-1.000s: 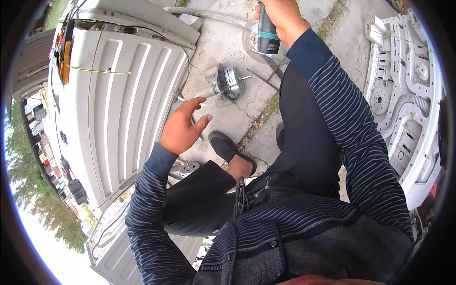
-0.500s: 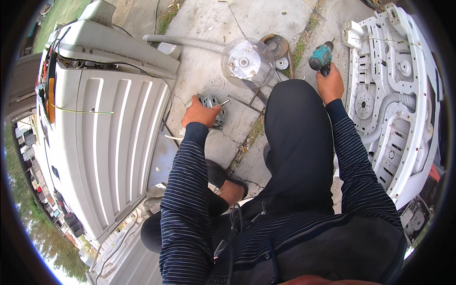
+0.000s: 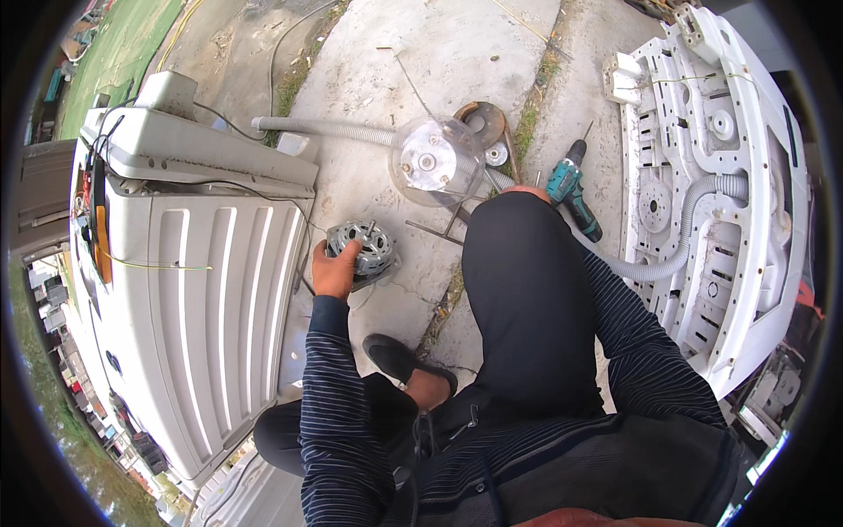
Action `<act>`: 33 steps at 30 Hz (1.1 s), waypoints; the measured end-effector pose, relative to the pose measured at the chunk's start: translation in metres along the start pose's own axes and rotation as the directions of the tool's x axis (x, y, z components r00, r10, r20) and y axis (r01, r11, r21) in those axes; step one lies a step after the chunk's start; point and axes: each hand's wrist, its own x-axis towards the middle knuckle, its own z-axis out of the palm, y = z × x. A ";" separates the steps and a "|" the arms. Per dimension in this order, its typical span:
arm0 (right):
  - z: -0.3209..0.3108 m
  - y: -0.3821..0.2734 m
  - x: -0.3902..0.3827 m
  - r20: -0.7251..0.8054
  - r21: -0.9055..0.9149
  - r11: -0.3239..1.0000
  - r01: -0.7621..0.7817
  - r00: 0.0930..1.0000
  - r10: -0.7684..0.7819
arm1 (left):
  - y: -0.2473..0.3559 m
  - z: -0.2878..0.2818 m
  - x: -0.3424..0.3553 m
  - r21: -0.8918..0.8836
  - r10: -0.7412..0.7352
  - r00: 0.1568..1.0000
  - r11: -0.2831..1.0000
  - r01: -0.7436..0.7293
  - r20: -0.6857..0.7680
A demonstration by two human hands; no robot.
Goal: The person uses a cordless drill to remove screws from a motor housing, then disassembles the motor by hand. They inspect the internal components and place the parts on a nearby surface.
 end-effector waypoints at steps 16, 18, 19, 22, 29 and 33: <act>0.067 -0.027 0.051 0.287 0.709 0.468 -0.527 0.822 0.491 | -0.050 0.013 0.013 -0.836 -0.051 0.991 0.544 -0.073 -0.120; 0.069 -0.044 0.055 0.258 0.619 0.520 -0.588 0.779 0.572 | -0.044 0.009 0.016 -0.821 -0.111 0.989 0.571 -0.016 -0.097; 0.067 -0.059 0.063 0.243 0.533 0.574 -0.621 0.762 0.600 | -0.030 0.009 0.020 -0.813 -0.142 0.985 0.583 0.000 -0.102; 0.065 -0.098 0.074 0.353 0.387 0.590 -0.709 0.705 0.615 | 0.006 0.005 0.038 -0.870 -0.162 0.987 0.488 0.066 -0.016; 0.095 -0.146 0.026 0.310 0.447 0.682 -0.579 0.815 0.489 | -0.051 -0.021 -0.044 -0.773 -0.154 0.980 0.605 0.193 0.124; 0.111 -0.218 0.074 0.226 0.650 0.645 -0.402 0.913 0.341 | -0.077 -0.058 -0.032 -0.799 0.045 0.991 0.597 0.077 0.129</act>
